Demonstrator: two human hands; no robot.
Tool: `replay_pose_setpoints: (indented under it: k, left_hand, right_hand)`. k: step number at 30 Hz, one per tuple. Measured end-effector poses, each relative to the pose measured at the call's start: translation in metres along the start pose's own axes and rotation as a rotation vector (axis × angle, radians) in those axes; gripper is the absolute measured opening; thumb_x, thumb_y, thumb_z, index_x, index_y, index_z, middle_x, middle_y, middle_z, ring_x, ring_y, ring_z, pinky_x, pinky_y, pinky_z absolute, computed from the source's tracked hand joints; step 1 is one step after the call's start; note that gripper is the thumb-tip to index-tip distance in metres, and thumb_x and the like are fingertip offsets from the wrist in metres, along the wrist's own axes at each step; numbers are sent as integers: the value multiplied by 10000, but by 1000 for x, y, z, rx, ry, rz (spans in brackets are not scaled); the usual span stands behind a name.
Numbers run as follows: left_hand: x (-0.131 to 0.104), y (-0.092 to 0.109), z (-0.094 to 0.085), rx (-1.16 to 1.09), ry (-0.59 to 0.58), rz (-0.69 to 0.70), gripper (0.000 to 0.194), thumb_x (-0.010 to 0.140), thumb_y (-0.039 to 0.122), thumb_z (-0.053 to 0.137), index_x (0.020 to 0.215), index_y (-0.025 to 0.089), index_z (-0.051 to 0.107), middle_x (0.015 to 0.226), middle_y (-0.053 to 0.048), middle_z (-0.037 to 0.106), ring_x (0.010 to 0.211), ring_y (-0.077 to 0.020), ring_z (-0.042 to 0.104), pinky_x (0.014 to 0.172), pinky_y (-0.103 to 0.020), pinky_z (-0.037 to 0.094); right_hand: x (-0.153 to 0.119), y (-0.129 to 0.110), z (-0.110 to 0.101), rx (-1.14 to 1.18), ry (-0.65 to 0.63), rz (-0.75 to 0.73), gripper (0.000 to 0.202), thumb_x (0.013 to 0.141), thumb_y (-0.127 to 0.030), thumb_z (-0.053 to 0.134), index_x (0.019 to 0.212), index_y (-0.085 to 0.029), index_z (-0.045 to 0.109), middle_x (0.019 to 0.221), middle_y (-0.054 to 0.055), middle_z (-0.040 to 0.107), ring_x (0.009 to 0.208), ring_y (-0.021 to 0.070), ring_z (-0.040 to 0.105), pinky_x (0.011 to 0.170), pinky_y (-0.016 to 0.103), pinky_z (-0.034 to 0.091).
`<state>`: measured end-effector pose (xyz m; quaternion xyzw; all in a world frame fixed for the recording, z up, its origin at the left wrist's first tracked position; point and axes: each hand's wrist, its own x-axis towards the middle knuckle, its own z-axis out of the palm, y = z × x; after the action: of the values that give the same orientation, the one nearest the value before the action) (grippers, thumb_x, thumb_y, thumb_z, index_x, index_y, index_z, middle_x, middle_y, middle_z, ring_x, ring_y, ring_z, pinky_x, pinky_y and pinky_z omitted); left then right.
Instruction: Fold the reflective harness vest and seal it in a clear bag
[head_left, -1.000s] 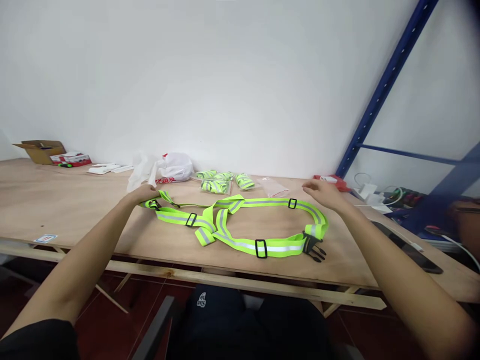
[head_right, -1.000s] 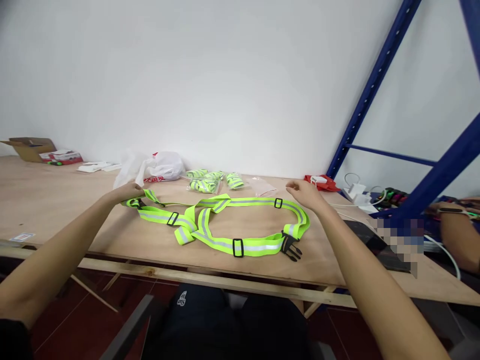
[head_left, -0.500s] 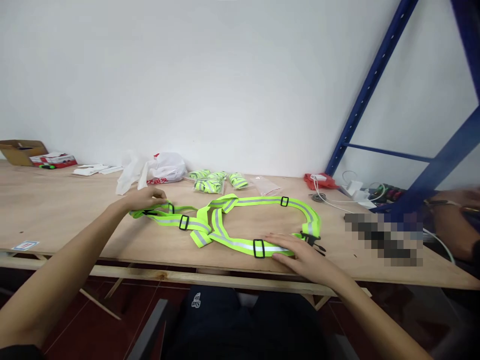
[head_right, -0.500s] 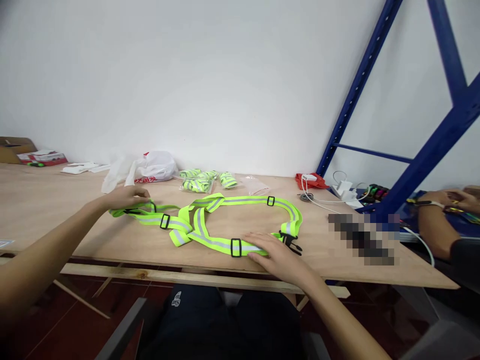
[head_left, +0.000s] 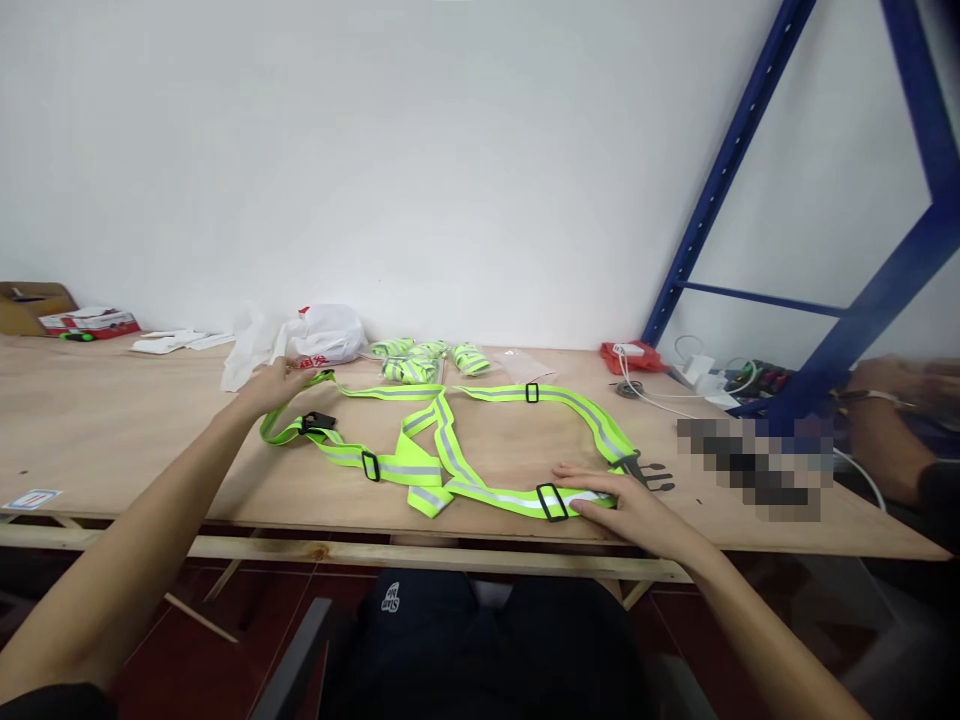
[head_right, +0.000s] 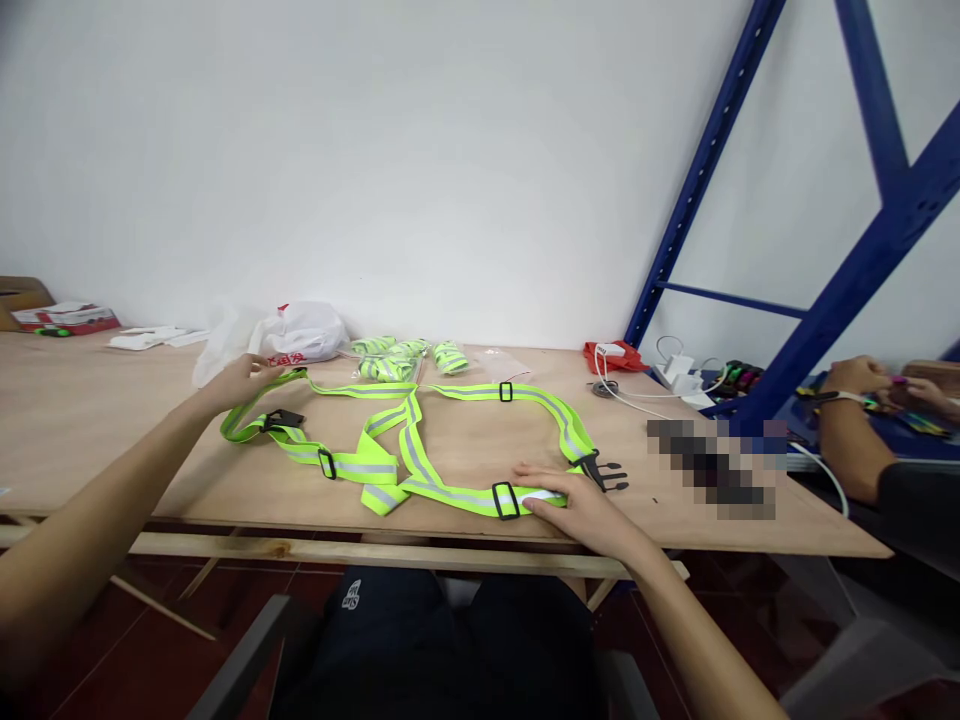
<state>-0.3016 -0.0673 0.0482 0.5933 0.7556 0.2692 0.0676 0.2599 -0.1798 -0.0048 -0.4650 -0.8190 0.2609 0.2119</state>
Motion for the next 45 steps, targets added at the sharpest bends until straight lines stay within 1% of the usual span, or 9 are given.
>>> replay_pose_setpoints:
  k: [3,7,12,17,20,27,34,38,45]
  left_hand:
    - [-33,6,-7,240,80,74,634,827,715,467,1108,161,594,1198,-191,615,1027,-360,623,864,-456,484]
    - [-66,16,-7,345,4,123,617,832,743,440,964,176,645,1074,-165,657,941,-334,642,786,-402,488]
    - [-56,33,6,406,-48,233,530,751,665,600,1011,213,695,1163,-159,657,1038,-369,619,777,-385,467]
    - [-42,44,18,505,-374,174,542,681,708,601,786,187,707,876,-138,714,829,-325,652,701,-350,452]
    - [-45,42,22,482,-419,181,392,702,572,598,753,196,694,848,-117,720,795,-306,658,682,-340,451]
    - [-50,15,7,-36,-81,254,484,703,434,640,1117,184,634,1173,-110,691,1009,-289,661,808,-335,523]
    - [-66,-16,-30,-938,449,17,486,816,345,573,1275,256,442,1483,-82,500,1226,-262,598,822,-345,574]
    - [-89,-34,-28,-1064,538,-140,429,760,329,635,1155,290,473,1434,-38,539,1206,-252,610,802,-352,593]
    - [-111,-51,-6,-945,505,-263,405,635,328,730,980,246,535,1278,-57,609,1156,-288,631,806,-372,604]
  right_hand:
    - [1,0,0,-29,34,-14,507,902,-608,558,1230,-258,724,1399,74,610,1333,314,532,1166,479,372]
    - [3,4,2,-78,86,-54,511,924,-607,519,1221,-246,724,1372,90,631,1307,321,556,1144,508,401]
    - [4,8,4,-84,102,-75,481,930,-596,519,1190,-253,735,1355,91,644,1292,326,570,1123,523,428]
    - [4,10,6,-84,122,-82,455,936,-568,527,1184,-249,735,1334,94,660,1284,319,579,1111,507,446]
    - [6,17,9,-99,143,-69,426,941,-518,531,1202,-243,724,1336,95,657,1284,317,579,1116,515,437]
    - [10,35,18,-174,267,-55,401,943,-437,508,1221,-222,700,1335,111,656,1288,311,575,1120,528,426]
    - [12,40,18,-233,323,-8,398,936,-418,478,1195,-208,697,1308,126,670,1250,320,601,1101,542,441]
    - [13,42,20,-251,357,-9,387,931,-435,478,1162,-221,703,1272,123,688,1227,326,613,1086,537,456]
    - [11,35,19,-259,351,24,403,934,-442,468,1171,-209,695,1294,126,675,1228,323,610,1084,521,460]
